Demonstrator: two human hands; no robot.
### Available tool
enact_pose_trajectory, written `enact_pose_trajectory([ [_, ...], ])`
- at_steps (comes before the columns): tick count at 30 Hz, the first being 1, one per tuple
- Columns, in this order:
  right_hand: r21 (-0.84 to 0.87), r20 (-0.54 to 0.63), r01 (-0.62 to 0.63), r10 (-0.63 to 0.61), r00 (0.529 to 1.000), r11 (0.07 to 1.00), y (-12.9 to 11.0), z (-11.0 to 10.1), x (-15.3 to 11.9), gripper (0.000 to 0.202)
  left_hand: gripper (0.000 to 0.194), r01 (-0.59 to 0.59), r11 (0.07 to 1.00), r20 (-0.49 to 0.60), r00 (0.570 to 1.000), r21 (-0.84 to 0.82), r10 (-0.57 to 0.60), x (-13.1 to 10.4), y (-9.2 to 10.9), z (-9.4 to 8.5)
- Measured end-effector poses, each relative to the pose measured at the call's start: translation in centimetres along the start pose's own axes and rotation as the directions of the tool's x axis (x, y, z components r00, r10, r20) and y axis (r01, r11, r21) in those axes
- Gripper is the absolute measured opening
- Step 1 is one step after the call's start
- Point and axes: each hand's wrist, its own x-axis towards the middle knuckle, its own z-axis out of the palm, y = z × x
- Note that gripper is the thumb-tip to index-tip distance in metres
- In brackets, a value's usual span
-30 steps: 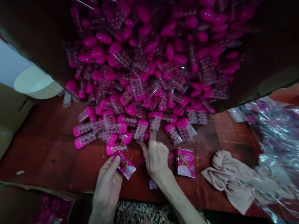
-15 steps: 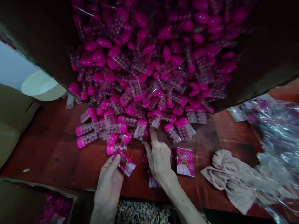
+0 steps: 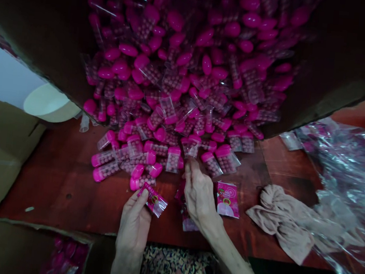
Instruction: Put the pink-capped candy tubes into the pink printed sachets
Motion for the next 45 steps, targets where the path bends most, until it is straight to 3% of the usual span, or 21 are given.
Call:
enact_pose_trajectory([
  [6, 0.254, -0.021, -0.088, 0.096, 0.995, 0.963, -1.0, 1.2, 0.4, 0.045, 0.005, 0.003, 0.999, -0.025, 1.000, -0.043, -0.004, 0.3, 0.1, 0.2],
  [11, 0.495, 0.073, -0.126, 0.104, 0.992, 0.859, 0.4, -0.6, 0.6, 0.040, 0.016, 0.059, 0.990, -0.057, 0.996, -0.130, -0.067, -0.1, 0.8, 1.6],
  [15, 0.708, 0.274, -0.301, 0.145, 0.951, 0.639, 1.5, -3.1, -0.7, 0.041, 0.019, 0.089, 0.979, -0.047, 0.994, -0.182, -0.099, -1.0, 1.7, 3.7],
  [17, 0.749, 0.300, -0.337, 0.162, 0.940, 0.570, 1.4, -4.1, -2.0, 0.037, 0.017, 0.149, 0.966, -0.020, 0.987, -0.209, -0.157, -1.3, 1.9, 4.7],
  [20, 0.726, 0.225, -0.253, 0.127, 0.966, 0.640, 0.7, -4.9, -3.8, 0.030, 0.016, 0.129, 0.969, -0.004, 0.991, -0.211, -0.133, -1.1, 1.9, 5.5],
  [24, 0.601, 0.006, -0.023, 0.024, 1.000, 0.799, -0.5, -5.0, -5.3, 0.023, 0.016, 0.049, 0.984, 0.013, 0.999, -0.171, -0.048, -0.6, 1.5, 5.9],
  [29, 0.469, -0.188, 0.188, -0.110, 0.976, 0.863, -0.5, -4.5, -5.2, 0.021, 0.019, 0.077, 0.981, 0.058, 0.996, -0.180, -0.068, -0.7, 1.1, 6.2],
  [33, 0.437, -0.219, 0.211, -0.124, 0.968, 0.874, -0.3, -4.3, -5.0, 0.020, 0.021, 0.078, 0.975, 0.062, 0.996, -0.208, -0.067, -0.7, 0.9, 6.3],
  [41, 0.475, -0.118, 0.154, -0.111, 0.987, 0.866, -0.3, -4.0, -5.2, 0.019, 0.029, 0.101, 0.968, 0.007, 0.995, -0.229, -0.102, -0.1, 0.8, 6.2],
  [45, 0.481, -0.134, 0.171, -0.120, 0.984, 0.860, -0.2, -3.9, -5.0, 0.019, 0.029, 0.091, 0.975, 0.033, 0.996, -0.204, -0.086, 0.1, 0.7, 6.0],
])
